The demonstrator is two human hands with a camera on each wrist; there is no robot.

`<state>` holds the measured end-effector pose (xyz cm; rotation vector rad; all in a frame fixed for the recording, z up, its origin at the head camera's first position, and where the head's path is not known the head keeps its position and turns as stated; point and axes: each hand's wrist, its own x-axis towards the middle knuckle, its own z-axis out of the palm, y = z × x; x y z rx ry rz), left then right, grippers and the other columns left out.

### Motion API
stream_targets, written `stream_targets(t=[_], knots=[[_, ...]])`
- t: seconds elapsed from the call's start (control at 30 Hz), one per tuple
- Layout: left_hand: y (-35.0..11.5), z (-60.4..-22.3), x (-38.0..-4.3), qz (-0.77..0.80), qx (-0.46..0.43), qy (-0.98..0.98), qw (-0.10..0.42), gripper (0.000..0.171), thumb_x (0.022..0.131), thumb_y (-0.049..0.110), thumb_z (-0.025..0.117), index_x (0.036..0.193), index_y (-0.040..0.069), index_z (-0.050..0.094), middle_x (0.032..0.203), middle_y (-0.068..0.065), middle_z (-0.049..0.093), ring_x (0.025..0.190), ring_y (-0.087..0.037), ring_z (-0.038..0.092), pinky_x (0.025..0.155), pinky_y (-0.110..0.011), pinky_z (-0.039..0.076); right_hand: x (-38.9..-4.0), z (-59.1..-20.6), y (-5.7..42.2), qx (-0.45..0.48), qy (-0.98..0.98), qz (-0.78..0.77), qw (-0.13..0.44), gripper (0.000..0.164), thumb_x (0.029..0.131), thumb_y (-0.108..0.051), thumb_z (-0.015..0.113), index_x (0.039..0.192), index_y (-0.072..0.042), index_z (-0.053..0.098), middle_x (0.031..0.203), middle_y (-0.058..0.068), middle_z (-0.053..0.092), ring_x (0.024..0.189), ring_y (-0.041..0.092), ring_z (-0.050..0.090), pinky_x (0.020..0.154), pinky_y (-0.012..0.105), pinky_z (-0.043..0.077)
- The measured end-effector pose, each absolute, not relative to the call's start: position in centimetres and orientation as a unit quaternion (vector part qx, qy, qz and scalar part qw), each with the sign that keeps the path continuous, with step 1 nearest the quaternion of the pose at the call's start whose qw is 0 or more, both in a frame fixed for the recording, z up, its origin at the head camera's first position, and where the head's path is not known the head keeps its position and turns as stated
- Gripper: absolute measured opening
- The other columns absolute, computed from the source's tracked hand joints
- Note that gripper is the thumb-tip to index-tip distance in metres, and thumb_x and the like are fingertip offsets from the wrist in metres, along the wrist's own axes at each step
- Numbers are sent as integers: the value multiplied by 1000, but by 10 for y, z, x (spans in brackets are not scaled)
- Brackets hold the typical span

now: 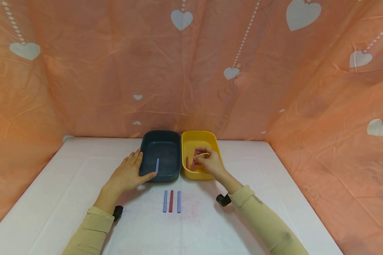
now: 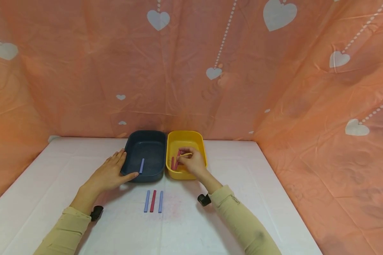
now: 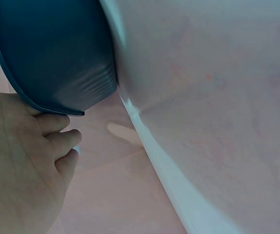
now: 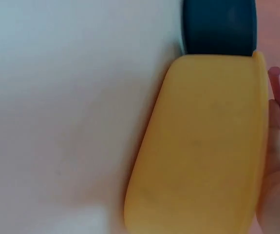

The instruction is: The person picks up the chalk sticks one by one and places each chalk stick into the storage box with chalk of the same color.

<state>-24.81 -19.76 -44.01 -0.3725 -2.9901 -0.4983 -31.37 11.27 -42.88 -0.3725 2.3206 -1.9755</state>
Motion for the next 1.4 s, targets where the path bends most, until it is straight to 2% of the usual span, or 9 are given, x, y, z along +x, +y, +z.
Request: stream_targets(t=[0.5, 0.6, 0.83, 1.1, 1.4], knots=[[-199, -442, -248, -164, -121, -978, 42, 113, 80, 77, 45, 147, -9, 18, 155, -25, 14, 142, -42, 14, 114, -55, 14, -340, -434, 114, -110, 829, -546, 44, 37, 82, -7, 73, 116, 1, 62, 103, 12, 63, 81, 19, 65, 72, 25, 55], [-199, -443, -248, -163, -120, -978, 40, 113, 80, 77, 45, 147, -9, 18, 155, -25, 14, 142, -42, 14, 114, -55, 14, -344, -435, 114, -109, 841, -527, 58, 32, 81, -6, 73, 112, -1, 64, 100, 12, 64, 80, 19, 63, 71, 25, 54], [-200, -443, -248, -159, -121, -979, 40, 114, 79, 79, 43, 147, -9, 18, 155, -25, 14, 142, -43, 14, 114, -55, 14, -354, -441, 110, -101, 838, -524, 113, 31, 82, -1, 71, 112, 2, 63, 99, 13, 64, 80, 19, 65, 74, 29, 57], [-199, -441, -248, -162, -121, -979, 39, 114, 79, 80, 42, 147, -9, 18, 155, -25, 14, 142, -42, 14, 114, -55, 14, -361, -444, 106, -102, 874, -460, 118, 28, 82, -6, 73, 109, -1, 67, 94, 8, 67, 84, 18, 61, 83, 26, 53], [-199, -441, -249, -158, -122, -979, 39, 115, 79, 81, 41, 147, -9, 18, 155, -25, 14, 142, -42, 14, 114, -55, 14, -365, -447, 103, -86, 868, -467, 148, 25, 83, -3, 71, 107, 0, 66, 92, 10, 66, 78, 18, 63, 78, 26, 56]])
